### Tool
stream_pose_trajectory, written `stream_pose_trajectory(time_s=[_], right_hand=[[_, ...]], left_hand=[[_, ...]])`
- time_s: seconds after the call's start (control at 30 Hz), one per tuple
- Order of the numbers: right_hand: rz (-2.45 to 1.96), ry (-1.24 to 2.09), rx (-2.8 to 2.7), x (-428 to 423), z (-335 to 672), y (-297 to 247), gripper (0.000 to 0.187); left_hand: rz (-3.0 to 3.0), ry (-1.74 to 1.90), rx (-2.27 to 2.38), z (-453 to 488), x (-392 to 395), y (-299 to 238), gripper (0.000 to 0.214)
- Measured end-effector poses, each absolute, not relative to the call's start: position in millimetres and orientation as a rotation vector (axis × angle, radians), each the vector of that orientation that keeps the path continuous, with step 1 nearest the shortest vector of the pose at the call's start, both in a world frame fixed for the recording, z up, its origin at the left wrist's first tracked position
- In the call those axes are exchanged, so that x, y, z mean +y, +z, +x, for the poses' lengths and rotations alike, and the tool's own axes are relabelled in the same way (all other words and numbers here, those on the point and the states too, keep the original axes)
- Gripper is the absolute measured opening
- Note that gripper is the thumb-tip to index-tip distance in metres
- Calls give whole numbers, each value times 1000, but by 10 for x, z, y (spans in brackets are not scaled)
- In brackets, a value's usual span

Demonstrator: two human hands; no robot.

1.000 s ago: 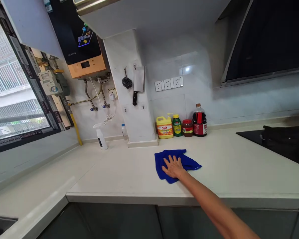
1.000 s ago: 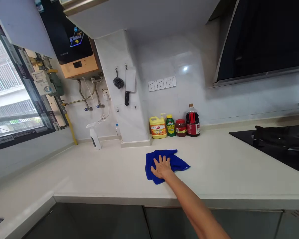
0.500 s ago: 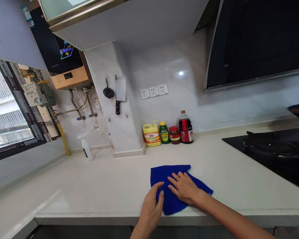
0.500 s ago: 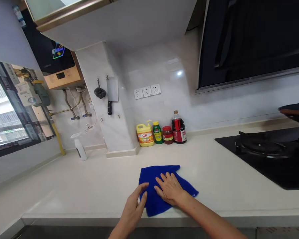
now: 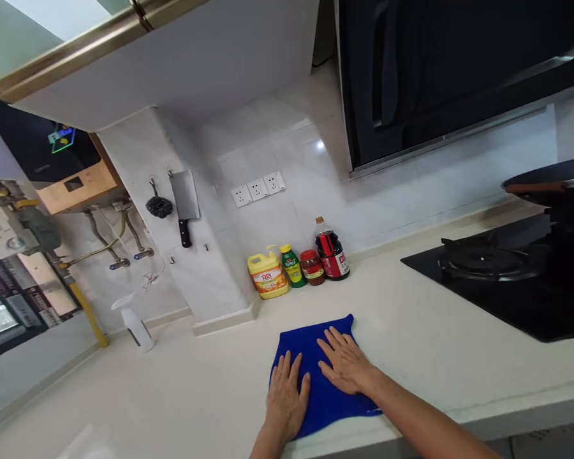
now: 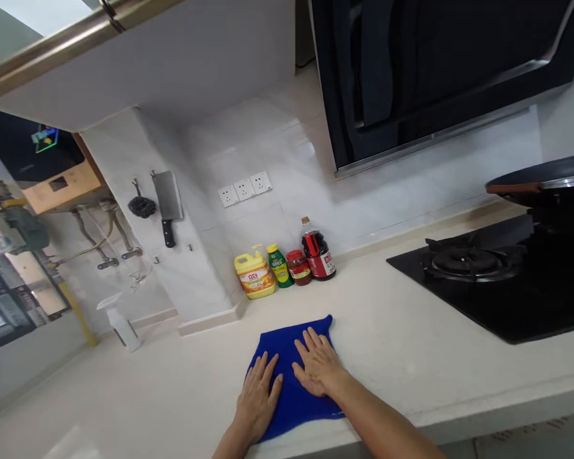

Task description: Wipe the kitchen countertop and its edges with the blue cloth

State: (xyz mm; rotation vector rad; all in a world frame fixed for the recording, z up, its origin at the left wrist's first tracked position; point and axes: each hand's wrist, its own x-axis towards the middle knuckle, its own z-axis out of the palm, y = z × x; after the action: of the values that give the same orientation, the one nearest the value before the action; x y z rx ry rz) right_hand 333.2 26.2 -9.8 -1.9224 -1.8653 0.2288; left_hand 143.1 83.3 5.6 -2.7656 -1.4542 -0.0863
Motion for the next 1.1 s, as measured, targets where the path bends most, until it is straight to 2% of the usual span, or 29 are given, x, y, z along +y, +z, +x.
stream_pose_trajectory(time_s=[0.27, 0.57, 0.9, 1.1], right_hand=[[-2106, 18, -1631, 298, 3377, -93, 68], [-2367, 45, -1603, 405, 3304, -74, 67], [-2483, 77, -1616, 157, 2426, -56, 70], [-2384, 103, -1709, 371, 1698, -66, 71]], left_hand=[[-2840, -198, -1387, 1679, 1226, 73, 57], [-2863, -258, -1293, 1638, 1261, 47, 58], [-2971, -208, -1267, 627, 937, 96, 62], [-2919, -172, -1347, -139, 1099, 103, 64]])
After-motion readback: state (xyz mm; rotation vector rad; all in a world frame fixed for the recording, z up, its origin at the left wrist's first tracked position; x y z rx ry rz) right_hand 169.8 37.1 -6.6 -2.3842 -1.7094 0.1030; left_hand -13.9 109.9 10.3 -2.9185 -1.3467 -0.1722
